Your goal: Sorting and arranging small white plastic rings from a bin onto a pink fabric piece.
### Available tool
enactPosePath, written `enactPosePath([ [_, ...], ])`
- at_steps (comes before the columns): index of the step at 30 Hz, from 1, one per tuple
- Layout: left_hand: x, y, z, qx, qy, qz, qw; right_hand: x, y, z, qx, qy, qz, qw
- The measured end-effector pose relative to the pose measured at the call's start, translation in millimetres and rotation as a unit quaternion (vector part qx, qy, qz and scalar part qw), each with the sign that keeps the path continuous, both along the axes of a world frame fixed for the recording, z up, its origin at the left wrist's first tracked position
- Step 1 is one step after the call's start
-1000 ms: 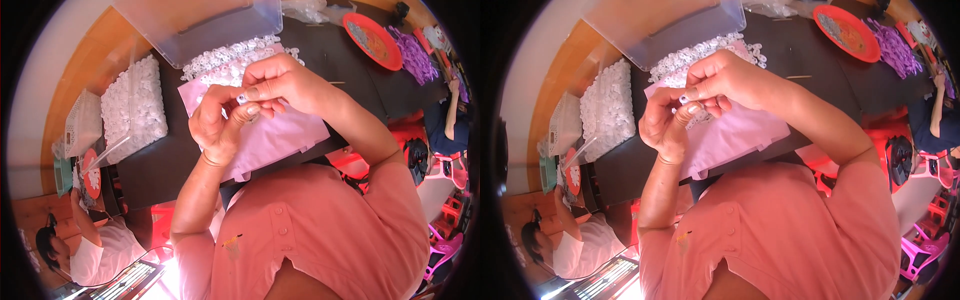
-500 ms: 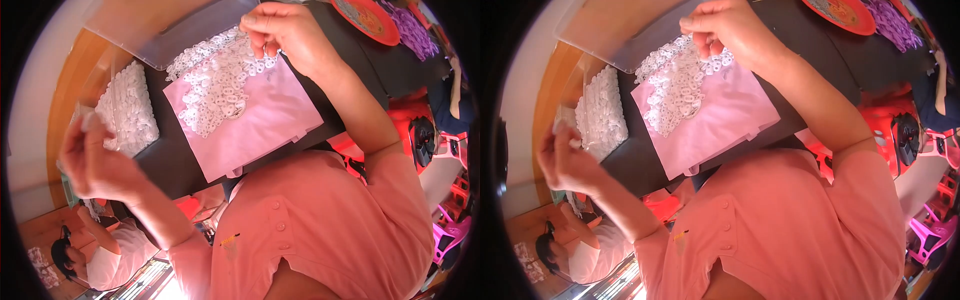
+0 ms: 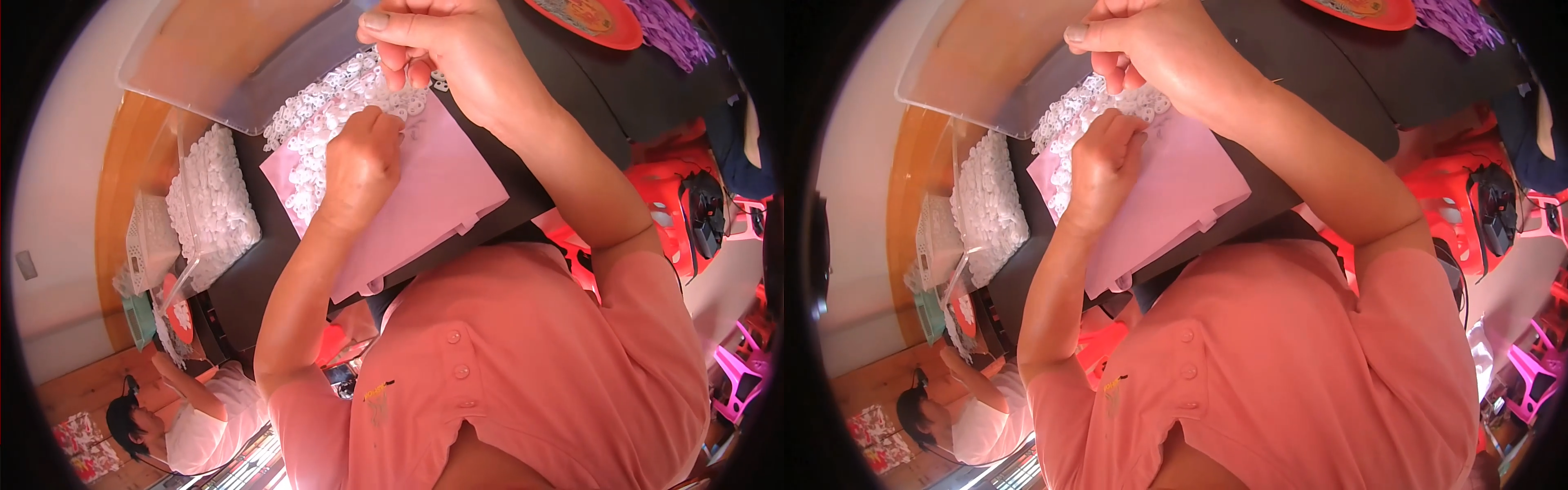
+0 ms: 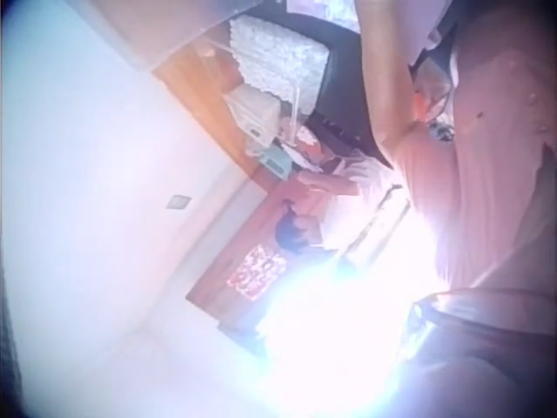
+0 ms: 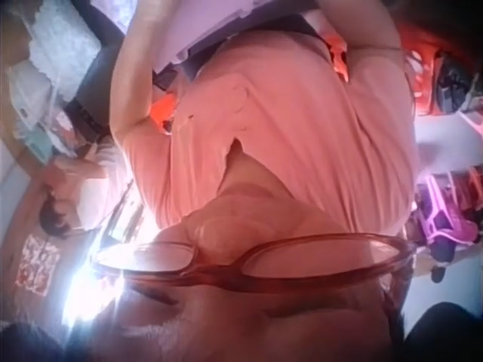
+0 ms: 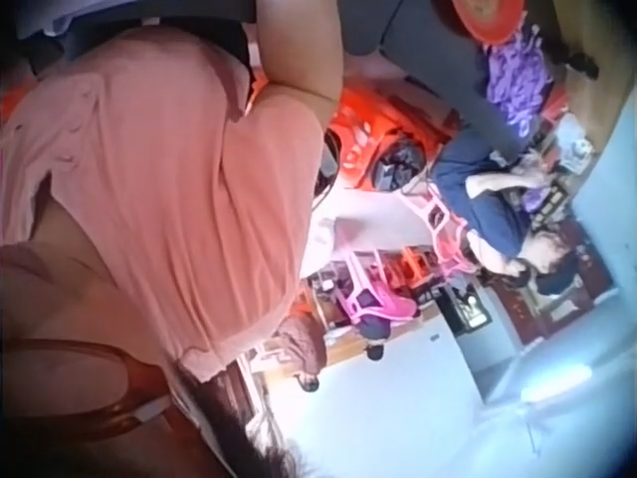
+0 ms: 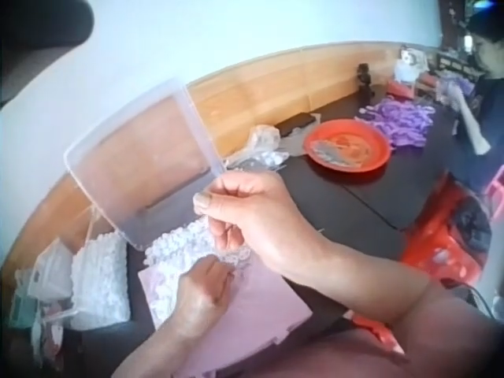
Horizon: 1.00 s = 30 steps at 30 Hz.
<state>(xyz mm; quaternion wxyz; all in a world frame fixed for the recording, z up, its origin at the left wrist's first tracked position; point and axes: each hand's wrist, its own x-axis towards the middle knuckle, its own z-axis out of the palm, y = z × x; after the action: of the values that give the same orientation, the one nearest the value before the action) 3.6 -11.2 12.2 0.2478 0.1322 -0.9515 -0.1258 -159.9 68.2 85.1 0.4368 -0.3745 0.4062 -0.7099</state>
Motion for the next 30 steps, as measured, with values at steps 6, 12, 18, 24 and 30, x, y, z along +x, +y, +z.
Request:
enactPosePath([
  [6, -16, -5, -14, -0.136, -0.036, -0.023, 0.990, -10, 14, 3, 0.022, -0.016, 0.000, 1.000],
  [12, -18, -9, -16, -0.138, -0.039, -0.041, 0.989, -14, 8, -11, -0.014, 0.008, 0.003, 1.000],
  [18, -19, -13, -18, -0.152, -0.056, -0.056, 0.985, -11, -4, -25, -0.023, 0.095, -0.038, 0.994],
  [24, -18, -17, -18, -0.141, -0.051, -0.058, 0.987, -12, -8, -36, -0.044, 0.190, -0.082, 0.977],
  [30, 8, -8, 0, 0.191, 0.028, 0.022, 0.981, -13, -6, -36, -0.020, 0.325, -0.076, 0.942],
])
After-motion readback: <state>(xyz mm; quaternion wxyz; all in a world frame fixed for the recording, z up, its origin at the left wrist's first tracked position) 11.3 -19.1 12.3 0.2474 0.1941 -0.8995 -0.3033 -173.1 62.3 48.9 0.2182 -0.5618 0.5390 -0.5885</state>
